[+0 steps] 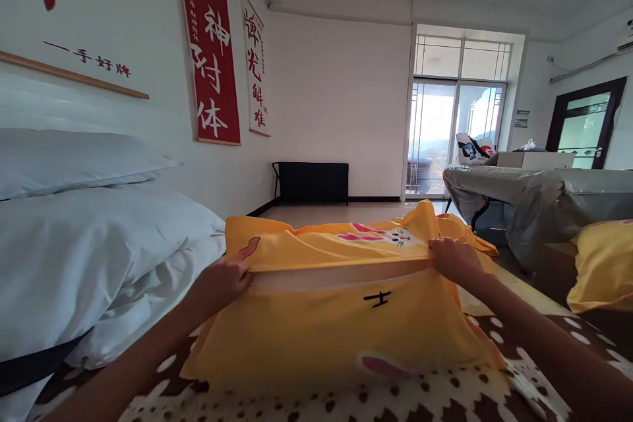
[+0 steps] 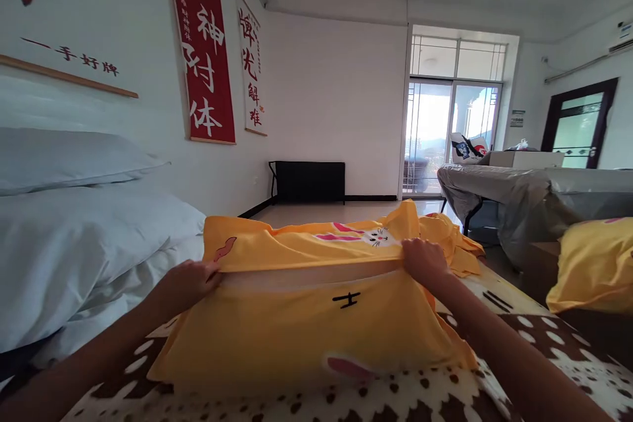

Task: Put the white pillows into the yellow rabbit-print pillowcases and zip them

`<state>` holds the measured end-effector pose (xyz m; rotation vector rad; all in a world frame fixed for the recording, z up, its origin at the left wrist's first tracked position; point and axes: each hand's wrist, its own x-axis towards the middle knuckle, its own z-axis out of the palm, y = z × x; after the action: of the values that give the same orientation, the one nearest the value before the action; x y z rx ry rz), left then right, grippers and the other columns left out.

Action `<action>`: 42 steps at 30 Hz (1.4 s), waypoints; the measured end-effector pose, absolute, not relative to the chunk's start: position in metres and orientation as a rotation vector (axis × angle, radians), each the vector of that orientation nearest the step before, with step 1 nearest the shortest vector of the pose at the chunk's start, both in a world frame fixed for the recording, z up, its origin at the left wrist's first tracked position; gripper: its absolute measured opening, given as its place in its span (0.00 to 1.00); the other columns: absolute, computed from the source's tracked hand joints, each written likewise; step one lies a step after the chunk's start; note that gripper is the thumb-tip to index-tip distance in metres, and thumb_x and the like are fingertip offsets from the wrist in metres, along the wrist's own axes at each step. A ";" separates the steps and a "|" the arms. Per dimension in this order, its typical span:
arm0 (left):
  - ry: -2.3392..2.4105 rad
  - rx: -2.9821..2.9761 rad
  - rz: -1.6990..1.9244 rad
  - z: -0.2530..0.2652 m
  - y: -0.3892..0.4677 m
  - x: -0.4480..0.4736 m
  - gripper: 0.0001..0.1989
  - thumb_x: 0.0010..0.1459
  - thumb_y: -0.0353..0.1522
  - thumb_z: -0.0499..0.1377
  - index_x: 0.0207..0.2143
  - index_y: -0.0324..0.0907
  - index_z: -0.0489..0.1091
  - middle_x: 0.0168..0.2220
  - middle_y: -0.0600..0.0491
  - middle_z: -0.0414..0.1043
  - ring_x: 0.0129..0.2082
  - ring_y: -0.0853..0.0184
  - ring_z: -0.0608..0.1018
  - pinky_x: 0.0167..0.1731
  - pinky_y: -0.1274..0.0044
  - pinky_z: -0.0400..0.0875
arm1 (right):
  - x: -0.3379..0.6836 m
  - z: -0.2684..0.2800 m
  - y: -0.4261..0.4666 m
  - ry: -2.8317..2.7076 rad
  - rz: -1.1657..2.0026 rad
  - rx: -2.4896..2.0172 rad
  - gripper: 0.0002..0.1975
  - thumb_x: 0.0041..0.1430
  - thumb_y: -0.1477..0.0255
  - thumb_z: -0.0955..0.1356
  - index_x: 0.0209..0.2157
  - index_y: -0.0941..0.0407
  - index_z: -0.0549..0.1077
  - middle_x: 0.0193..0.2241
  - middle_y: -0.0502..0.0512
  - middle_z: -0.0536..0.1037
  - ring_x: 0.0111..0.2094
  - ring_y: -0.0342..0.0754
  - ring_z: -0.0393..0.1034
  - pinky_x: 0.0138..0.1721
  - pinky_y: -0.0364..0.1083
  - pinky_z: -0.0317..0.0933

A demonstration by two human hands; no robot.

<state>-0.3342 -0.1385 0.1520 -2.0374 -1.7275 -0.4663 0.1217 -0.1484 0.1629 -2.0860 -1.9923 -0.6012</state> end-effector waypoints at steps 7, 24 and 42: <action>-1.775 -1.718 -0.499 0.260 -0.152 -0.320 0.14 0.55 0.37 0.47 0.18 0.43 0.58 0.21 0.48 0.69 0.22 0.62 0.70 0.27 0.69 0.62 | 0.114 0.249 -0.149 -1.752 -0.896 -1.997 0.14 0.55 0.78 0.60 0.41 0.59 0.71 0.33 0.64 0.76 0.34 0.56 0.73 0.29 0.46 0.55; -1.307 -1.555 -0.554 0.258 -0.154 -0.333 0.10 0.58 0.30 0.45 0.31 0.43 0.65 0.31 0.46 0.70 0.33 0.58 0.70 0.36 0.67 0.59 | 0.147 0.250 -0.138 -1.513 -1.489 -1.430 0.11 0.47 0.79 0.63 0.34 0.60 0.73 0.32 0.58 0.75 0.34 0.51 0.66 0.31 0.45 0.50; -1.270 -2.187 -0.048 0.111 -0.132 -0.328 0.12 0.49 0.19 0.51 0.27 0.40 0.71 0.33 0.48 0.72 0.36 0.59 0.74 0.39 0.67 0.66 | 0.145 0.080 -0.112 -2.316 -1.202 -1.389 0.11 0.53 0.85 0.63 0.25 0.57 0.73 0.29 0.54 0.76 0.27 0.47 0.69 0.31 0.47 0.53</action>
<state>-0.3277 -0.1318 0.1113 -2.1870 -1.2702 -0.0480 0.1450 -0.1124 0.0799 -1.3886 -2.3165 -1.2021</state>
